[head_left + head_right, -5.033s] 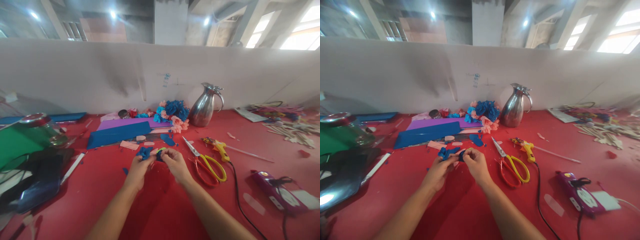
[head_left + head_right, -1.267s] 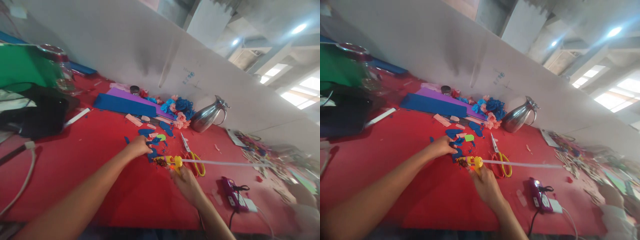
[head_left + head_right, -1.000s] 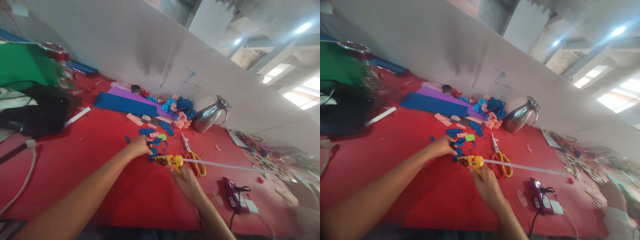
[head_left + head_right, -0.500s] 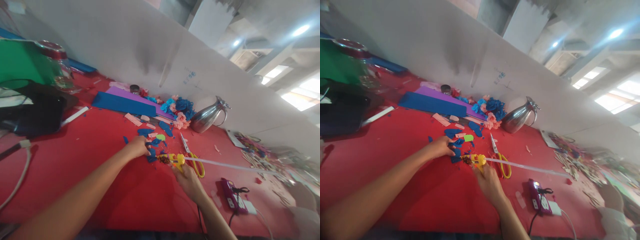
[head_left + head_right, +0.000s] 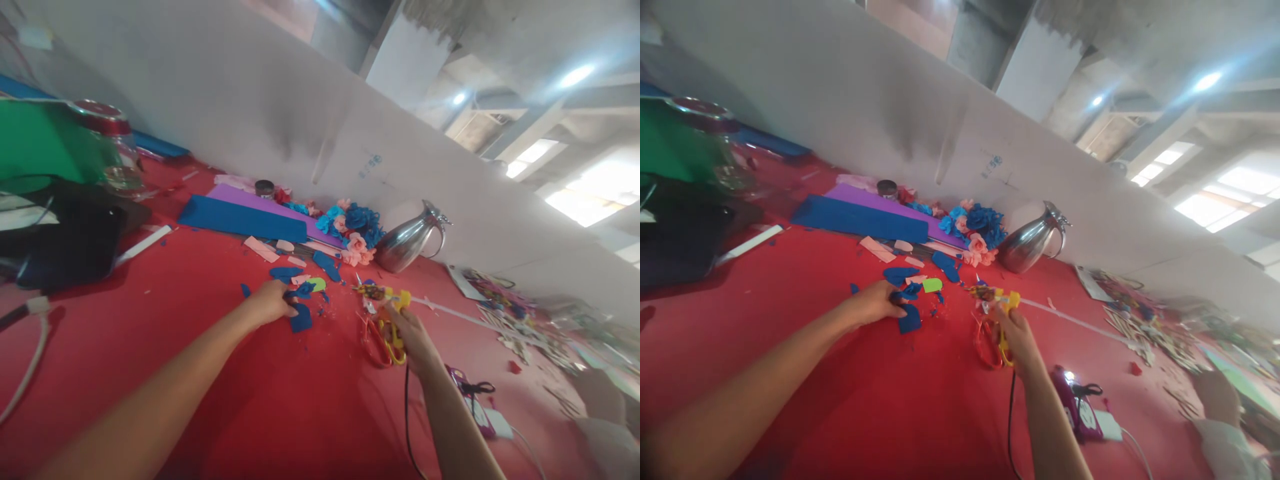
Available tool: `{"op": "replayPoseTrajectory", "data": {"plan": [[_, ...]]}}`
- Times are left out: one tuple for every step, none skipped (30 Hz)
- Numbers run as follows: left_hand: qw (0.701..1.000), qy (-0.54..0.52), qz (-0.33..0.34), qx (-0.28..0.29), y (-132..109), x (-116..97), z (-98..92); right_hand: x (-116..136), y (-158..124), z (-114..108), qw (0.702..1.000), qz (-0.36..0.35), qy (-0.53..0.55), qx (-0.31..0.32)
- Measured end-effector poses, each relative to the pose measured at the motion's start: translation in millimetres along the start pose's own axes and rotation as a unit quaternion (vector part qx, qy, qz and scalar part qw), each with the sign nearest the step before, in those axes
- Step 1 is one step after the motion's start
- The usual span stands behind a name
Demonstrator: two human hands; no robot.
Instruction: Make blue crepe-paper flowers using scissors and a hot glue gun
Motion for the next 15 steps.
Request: {"op": "replayPoseTrajectory", "data": {"plan": [[1.000,-0.008,0.007,-0.007,0,-1,-1.1,0,14,-14,0.999,0.006,-0.012,-0.037],[1.000,-0.012,0.013,-0.011,1,-1,-2.0,0,27,-27,0.996,0.015,-0.057,-0.067],[1.000,-0.015,0.021,-0.012,1,-2,-2.8,1,38,-39,0.988,0.027,-0.118,-0.093],[0.999,-0.025,0.032,-0.015,1,-3,-4.1,2,48,-47,0.983,0.032,-0.145,-0.108],[0.998,-0.031,0.044,-0.019,1,-5,-5.7,3,56,-55,0.977,0.036,-0.171,-0.123],[0.998,-0.030,0.054,-0.026,1,-6,-7.6,5,61,-60,0.971,0.037,-0.192,-0.139],[0.997,-0.028,0.073,-0.026,1,-8,-8.7,8,63,-64,0.966,0.034,-0.205,-0.156],[0.995,-0.024,0.096,-0.026,2,-10,-9.5,12,62,-64,0.959,0.031,-0.218,-0.177],[0.993,-0.018,0.114,-0.028,2,-12,-10.2,18,59,-61,0.953,0.019,-0.230,-0.198],[0.992,-0.009,0.125,-0.031,2,-13,-10.8,25,53,-53,0.949,-0.001,-0.237,-0.210],[0.991,0.003,0.126,-0.039,2,-13,-11.7,33,45,-38,0.948,-0.027,-0.239,-0.210],[0.991,0.014,0.124,-0.045,2,-13,-12.1,47,36,-16,0.946,-0.100,-0.245,-0.187],[0.991,0.020,0.123,-0.049,2,-13,-12.1,59,26,16,0.951,-0.174,-0.231,-0.110],[0.990,0.019,0.129,-0.047,1,-14,-11.4,69,14,50,0.951,-0.233,-0.204,-0.011],[0.990,0.012,0.138,-0.040,0,-16,-10.2,77,1,81,0.945,-0.265,-0.182,0.067]]}}
Point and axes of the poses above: each hand's wrist, its own y-axis towards the middle knuckle, its own z-axis out of the palm, x = y × z, the point moved 7 cm from there along y, towards the middle knuckle, and after that the axes turned 6 degrees about y, right-handed, at the moved point
